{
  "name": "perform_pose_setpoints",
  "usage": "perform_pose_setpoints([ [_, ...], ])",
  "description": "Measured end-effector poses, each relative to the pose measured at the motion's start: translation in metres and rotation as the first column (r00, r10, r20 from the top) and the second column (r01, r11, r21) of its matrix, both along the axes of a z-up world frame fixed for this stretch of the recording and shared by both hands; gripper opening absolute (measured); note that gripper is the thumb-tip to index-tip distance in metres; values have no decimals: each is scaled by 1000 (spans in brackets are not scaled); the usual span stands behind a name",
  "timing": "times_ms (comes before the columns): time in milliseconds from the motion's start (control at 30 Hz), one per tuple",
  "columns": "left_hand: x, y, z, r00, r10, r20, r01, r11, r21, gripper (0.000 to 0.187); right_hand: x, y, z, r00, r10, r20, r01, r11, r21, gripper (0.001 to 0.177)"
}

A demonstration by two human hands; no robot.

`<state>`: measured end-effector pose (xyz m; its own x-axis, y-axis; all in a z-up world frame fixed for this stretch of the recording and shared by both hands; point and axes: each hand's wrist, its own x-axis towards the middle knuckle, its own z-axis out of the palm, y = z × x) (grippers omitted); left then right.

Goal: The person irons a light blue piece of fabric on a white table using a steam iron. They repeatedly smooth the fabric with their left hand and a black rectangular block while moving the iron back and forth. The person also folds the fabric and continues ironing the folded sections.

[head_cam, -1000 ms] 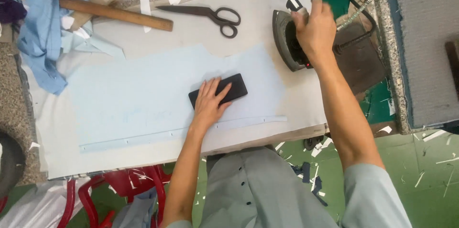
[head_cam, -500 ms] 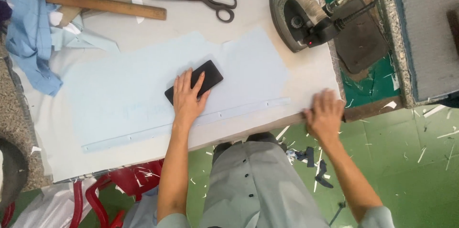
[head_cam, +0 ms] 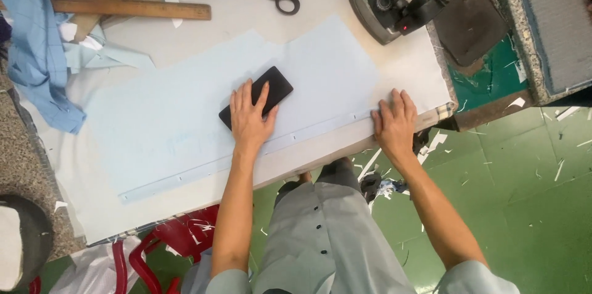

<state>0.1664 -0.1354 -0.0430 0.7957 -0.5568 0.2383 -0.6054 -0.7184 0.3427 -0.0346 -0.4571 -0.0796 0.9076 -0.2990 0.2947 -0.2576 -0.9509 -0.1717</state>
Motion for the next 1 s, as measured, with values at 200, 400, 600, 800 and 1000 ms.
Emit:
perform_pose_setpoints([
  [200,1,0,1,1000,-5,-7,5,1000,-4,54,-7,-11,4,991,-23,132,-11,968,249,22],
  [400,0,-1,3,1000,0,-13,-1,1000,-15,53,-15,-2,15,972,30,231,-47,997,68,34],
  [600,-1,-2,3,1000,7,-22,-7,1000,-3,54,-12,-11,14,995,89,-53,-96,982,-160,50],
  [800,-1,-4,-1,999,40,-19,-40,999,8,57,62,-65,104,939,266,217,-185,925,-333,42],
  [1000,-17,-8,-2,985,155,-75,-157,988,-16,57,162,-118,114,879,476,-17,-446,810,-382,92],
])
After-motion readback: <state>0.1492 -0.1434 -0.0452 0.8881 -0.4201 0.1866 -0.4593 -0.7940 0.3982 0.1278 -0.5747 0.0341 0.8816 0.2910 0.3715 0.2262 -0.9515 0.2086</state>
